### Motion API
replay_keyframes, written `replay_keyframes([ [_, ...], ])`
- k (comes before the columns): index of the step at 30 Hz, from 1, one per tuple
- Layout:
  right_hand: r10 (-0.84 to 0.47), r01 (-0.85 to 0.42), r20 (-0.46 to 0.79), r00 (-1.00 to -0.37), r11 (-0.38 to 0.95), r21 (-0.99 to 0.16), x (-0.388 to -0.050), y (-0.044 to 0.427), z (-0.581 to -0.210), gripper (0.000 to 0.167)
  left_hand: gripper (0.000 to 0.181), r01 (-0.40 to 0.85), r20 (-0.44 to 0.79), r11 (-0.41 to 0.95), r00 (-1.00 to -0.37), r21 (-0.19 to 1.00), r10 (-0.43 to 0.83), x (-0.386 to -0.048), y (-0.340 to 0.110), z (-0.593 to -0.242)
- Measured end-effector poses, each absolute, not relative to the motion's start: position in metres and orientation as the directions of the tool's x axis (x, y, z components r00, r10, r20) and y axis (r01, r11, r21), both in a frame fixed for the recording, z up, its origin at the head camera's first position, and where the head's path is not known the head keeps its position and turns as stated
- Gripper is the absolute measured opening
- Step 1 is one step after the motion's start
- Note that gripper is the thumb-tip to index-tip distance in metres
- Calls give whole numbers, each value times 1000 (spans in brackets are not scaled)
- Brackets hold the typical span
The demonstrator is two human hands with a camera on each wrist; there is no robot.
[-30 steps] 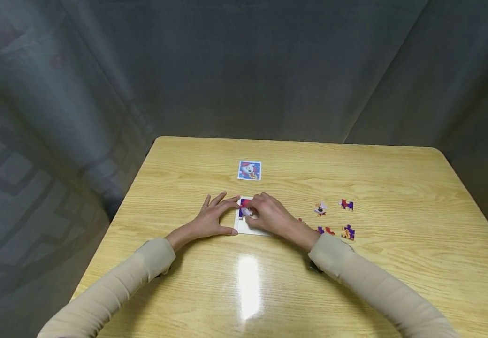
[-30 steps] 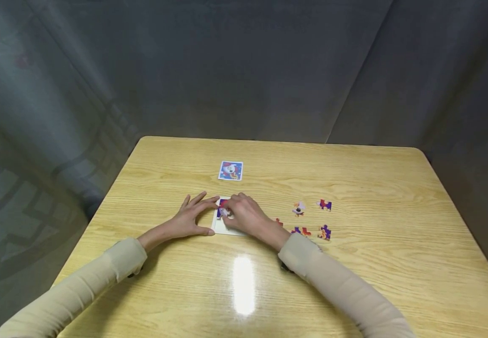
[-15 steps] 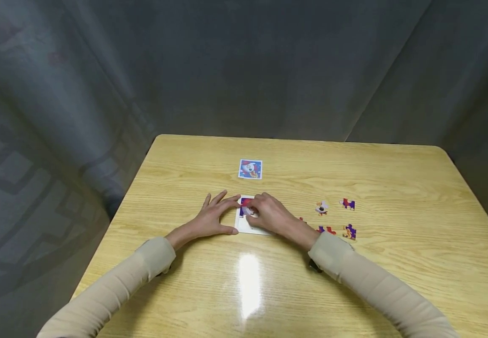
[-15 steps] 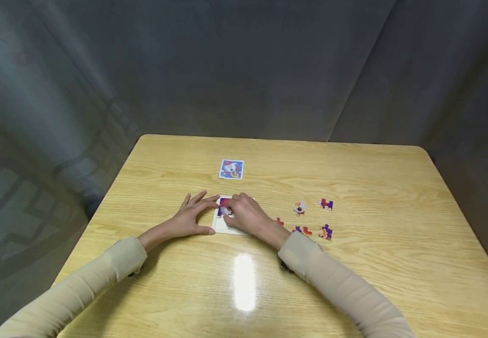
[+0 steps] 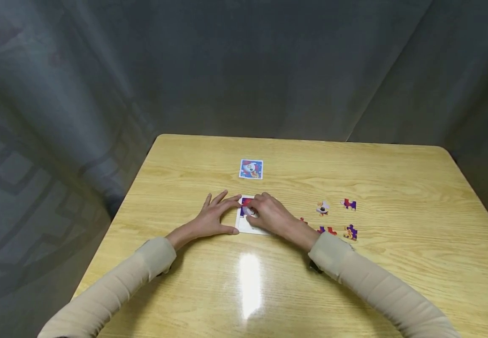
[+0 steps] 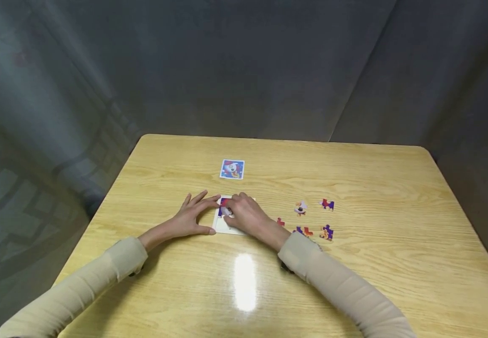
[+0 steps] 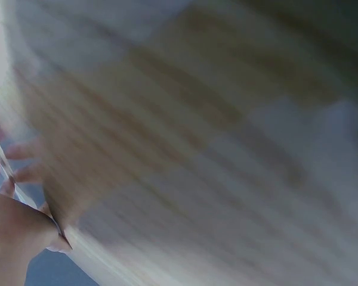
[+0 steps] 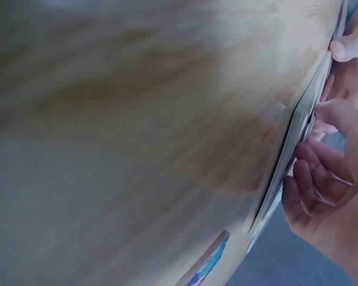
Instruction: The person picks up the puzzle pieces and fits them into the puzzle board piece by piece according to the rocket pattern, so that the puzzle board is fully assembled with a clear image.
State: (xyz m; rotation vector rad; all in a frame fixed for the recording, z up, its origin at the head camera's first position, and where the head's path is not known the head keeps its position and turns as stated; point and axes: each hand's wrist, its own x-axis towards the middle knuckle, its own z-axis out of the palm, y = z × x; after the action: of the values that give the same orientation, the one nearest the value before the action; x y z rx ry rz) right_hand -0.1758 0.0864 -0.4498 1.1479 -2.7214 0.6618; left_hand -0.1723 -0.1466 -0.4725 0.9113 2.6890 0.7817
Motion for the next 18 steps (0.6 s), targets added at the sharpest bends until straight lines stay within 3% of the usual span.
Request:
replay_keyframes([
  [18,-648,-702,274,-711,626,-340,-174,87,-448,17,71,492,-33,676,-796,548,605,-170,-145,-469],
])
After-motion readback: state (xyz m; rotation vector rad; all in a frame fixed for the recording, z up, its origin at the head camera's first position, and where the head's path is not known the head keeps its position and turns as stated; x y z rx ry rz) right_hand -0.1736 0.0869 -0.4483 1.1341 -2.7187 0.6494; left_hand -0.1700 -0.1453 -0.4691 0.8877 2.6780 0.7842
